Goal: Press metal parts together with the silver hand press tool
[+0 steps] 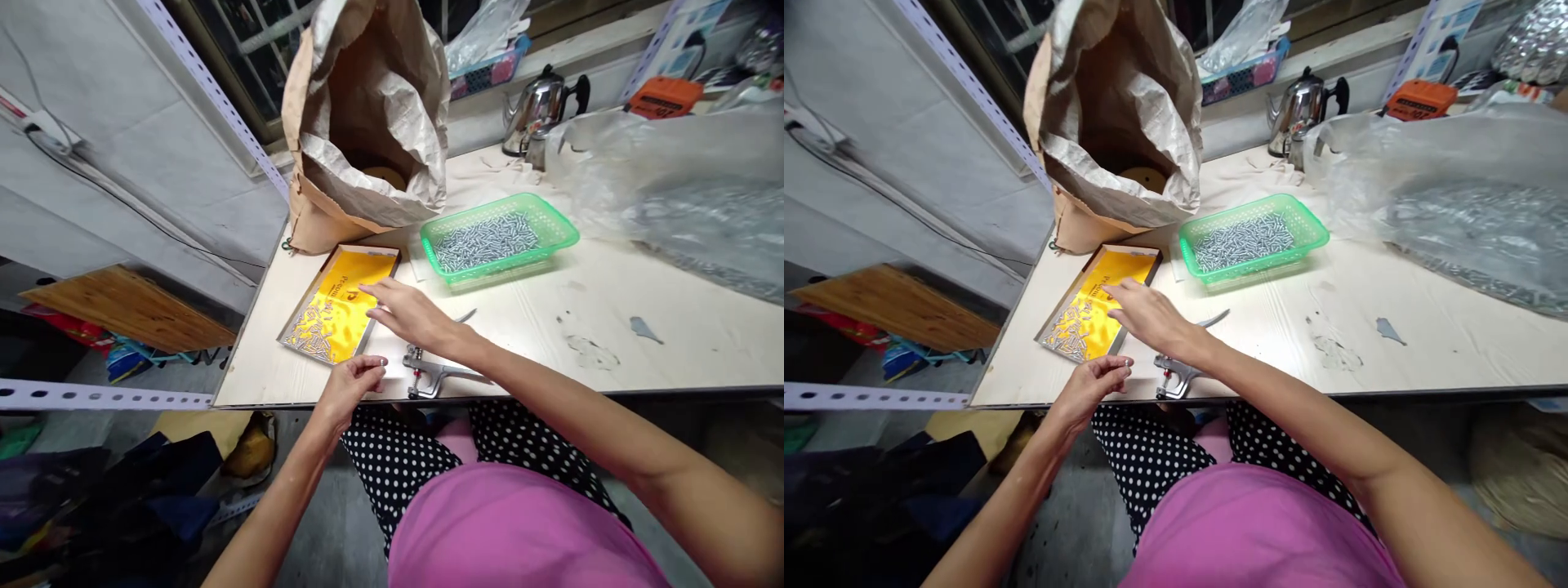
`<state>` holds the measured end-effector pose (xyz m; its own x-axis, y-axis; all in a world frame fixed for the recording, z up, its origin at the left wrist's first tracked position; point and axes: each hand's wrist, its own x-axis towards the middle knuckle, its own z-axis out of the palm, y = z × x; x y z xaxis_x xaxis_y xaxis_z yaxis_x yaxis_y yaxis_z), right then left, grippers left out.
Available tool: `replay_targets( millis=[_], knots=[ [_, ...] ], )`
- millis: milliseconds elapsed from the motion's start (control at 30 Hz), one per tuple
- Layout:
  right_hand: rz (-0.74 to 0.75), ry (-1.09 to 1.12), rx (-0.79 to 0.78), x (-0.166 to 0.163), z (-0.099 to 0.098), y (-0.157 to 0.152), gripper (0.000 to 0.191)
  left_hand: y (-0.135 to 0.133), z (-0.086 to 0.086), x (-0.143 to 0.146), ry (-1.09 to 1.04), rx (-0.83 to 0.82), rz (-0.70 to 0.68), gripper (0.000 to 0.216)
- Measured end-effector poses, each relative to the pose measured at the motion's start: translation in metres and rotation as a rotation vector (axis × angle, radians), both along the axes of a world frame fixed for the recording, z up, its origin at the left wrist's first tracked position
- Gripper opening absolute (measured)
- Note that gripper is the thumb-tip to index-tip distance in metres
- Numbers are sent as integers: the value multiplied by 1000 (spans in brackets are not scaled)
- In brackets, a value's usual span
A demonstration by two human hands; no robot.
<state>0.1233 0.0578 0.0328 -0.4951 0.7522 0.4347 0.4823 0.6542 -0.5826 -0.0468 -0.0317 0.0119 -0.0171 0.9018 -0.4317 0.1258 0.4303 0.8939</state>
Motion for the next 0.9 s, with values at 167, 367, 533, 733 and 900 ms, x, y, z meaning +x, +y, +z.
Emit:
replay_targets(
  millis=[167,367,533,733,900],
  knots=[
    [-99,-106,-63,77,-43,-67,27,8,-27,21,-13,-122,-113,33],
    [-176,-263,-69,103,-84,-105,22,17,-34,26,57,-120,-150,39],
    [-165,-323,15,98,-88,-99,11,14,-30,26,184,-72,-126,38],
    [-190,-193,16,103,-90,-92,17,12,-28,21,207,14,-30,37],
    [-256,-253,38,119,-98,-89,20,15,-27,25,162,17,-34,36]
  ],
)
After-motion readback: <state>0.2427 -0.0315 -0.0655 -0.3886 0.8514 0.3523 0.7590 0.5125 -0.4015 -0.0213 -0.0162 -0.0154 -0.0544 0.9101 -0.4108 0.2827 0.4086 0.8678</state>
